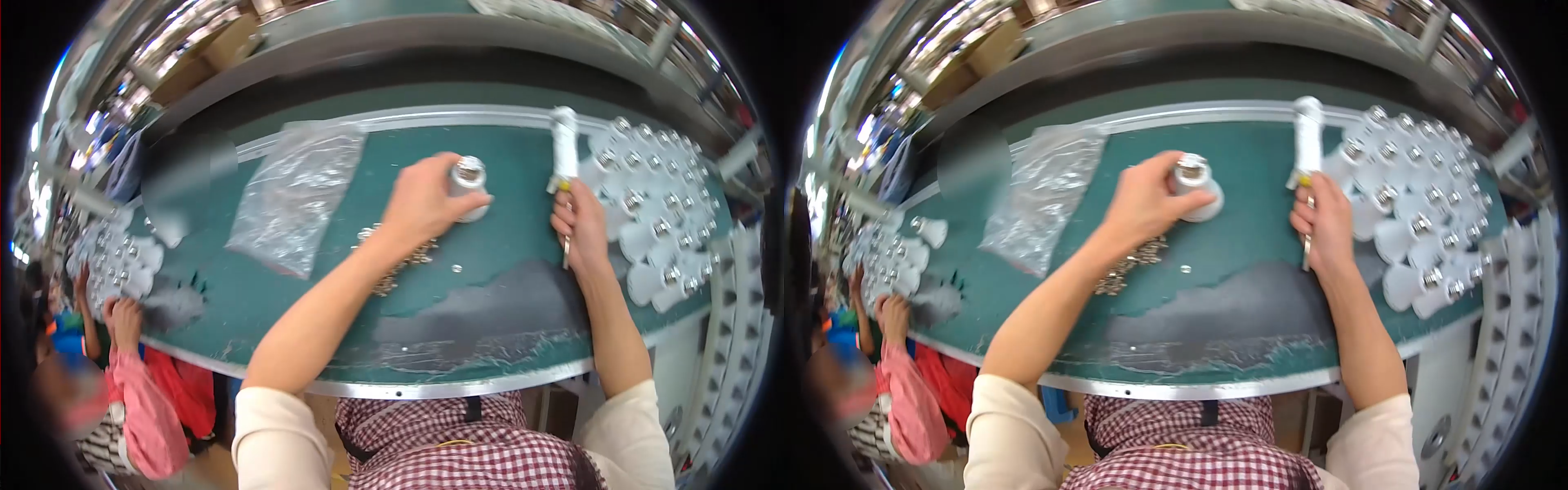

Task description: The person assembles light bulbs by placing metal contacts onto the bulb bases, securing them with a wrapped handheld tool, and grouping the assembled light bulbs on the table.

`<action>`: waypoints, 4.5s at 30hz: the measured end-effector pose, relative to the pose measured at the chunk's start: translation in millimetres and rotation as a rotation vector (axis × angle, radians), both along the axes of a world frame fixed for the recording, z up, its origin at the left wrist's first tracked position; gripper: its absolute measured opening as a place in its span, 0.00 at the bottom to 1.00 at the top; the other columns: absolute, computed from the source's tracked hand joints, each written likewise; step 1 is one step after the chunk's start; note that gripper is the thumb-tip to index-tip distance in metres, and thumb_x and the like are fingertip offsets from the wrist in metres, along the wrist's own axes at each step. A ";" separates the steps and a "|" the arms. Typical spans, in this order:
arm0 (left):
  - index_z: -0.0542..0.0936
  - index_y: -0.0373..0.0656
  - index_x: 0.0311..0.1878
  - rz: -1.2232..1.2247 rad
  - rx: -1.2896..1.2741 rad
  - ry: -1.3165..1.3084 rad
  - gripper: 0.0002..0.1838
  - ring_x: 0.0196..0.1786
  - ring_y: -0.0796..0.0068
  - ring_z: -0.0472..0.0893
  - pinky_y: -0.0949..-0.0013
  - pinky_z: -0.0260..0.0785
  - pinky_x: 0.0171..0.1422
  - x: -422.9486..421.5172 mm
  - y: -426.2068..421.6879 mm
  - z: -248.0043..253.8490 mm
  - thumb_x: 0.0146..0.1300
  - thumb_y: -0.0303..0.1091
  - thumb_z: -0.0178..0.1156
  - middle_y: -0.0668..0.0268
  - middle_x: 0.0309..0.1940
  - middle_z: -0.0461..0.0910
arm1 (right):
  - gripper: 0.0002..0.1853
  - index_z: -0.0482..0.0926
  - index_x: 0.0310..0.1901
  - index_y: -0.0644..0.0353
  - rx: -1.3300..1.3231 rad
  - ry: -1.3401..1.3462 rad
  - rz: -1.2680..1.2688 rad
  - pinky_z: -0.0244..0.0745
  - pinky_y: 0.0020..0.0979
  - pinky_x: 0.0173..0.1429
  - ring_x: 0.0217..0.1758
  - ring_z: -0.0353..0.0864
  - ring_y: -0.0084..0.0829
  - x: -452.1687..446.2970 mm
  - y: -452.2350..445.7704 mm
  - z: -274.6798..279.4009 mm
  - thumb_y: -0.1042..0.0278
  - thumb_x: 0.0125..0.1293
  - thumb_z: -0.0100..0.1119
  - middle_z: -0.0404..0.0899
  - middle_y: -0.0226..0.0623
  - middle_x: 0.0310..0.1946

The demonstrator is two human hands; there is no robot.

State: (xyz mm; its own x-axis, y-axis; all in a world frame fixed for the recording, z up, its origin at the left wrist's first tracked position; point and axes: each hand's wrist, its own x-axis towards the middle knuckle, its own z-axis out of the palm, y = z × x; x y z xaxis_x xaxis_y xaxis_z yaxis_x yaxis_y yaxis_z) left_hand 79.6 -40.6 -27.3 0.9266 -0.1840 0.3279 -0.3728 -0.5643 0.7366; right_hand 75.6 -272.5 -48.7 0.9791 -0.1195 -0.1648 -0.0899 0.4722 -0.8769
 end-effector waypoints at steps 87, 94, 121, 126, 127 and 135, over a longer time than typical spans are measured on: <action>0.74 0.35 0.48 0.136 -0.747 0.449 0.11 0.25 0.87 0.69 0.83 0.62 0.30 -89.6 65.7 13.4 0.63 0.27 0.53 0.70 0.24 0.75 | 0.24 0.66 0.59 0.54 -1.621 -0.750 0.377 0.71 0.35 0.27 0.22 0.74 0.40 -53.0 17.3 102.1 0.69 0.60 0.57 0.73 0.43 0.23; 0.74 0.35 0.46 0.208 -0.725 0.372 0.11 0.25 0.86 0.69 0.83 0.61 0.30 -89.5 66.2 1.1 0.60 0.23 0.51 0.68 0.24 0.75 | 0.19 0.67 0.56 0.60 -0.099 0.213 0.720 0.54 0.16 0.16 0.16 0.59 0.13 -65.6 72.7 66.8 0.67 0.64 0.50 0.69 0.28 0.22; 0.75 0.36 0.42 0.082 -0.647 0.400 0.08 0.24 0.85 0.70 0.82 0.62 0.28 -100.1 67.3 -2.5 0.62 0.27 0.53 0.69 0.24 0.74 | 0.04 0.67 0.31 0.61 0.261 0.200 -0.029 0.50 0.17 0.13 0.12 0.56 0.15 36.1 -66.5 -11.9 0.72 0.62 0.48 0.64 0.29 0.19; 0.76 0.35 0.44 0.099 -0.618 0.451 0.09 0.29 0.84 0.72 0.79 0.66 0.32 -104.3 68.7 6.1 0.61 0.27 0.54 0.70 0.26 0.75 | 0.07 0.67 0.30 0.57 0.128 0.104 0.163 0.49 0.14 0.12 0.11 0.54 0.11 32.0 -83.5 -28.1 0.66 0.64 0.49 0.60 0.21 0.16; 0.76 0.36 0.45 0.070 -0.592 0.393 0.10 0.28 0.85 0.71 0.79 0.65 0.32 -104.9 73.5 13.7 0.60 0.26 0.55 0.71 0.27 0.75 | 0.09 0.68 0.29 0.56 -0.039 0.116 0.081 0.47 0.13 0.11 0.11 0.53 0.09 24.9 -71.7 -18.2 0.63 0.65 0.50 0.58 0.20 0.15; 0.71 0.39 0.51 0.832 -0.347 -0.160 0.20 0.30 0.80 0.72 0.75 0.68 0.36 -103.5 233.6 23.3 0.55 0.30 0.59 0.67 0.31 0.72 | 0.19 0.66 0.59 0.59 -0.480 0.017 0.033 0.44 0.14 0.11 0.12 0.51 0.08 19.6 -50.8 -14.1 0.64 0.68 0.47 0.62 0.21 0.20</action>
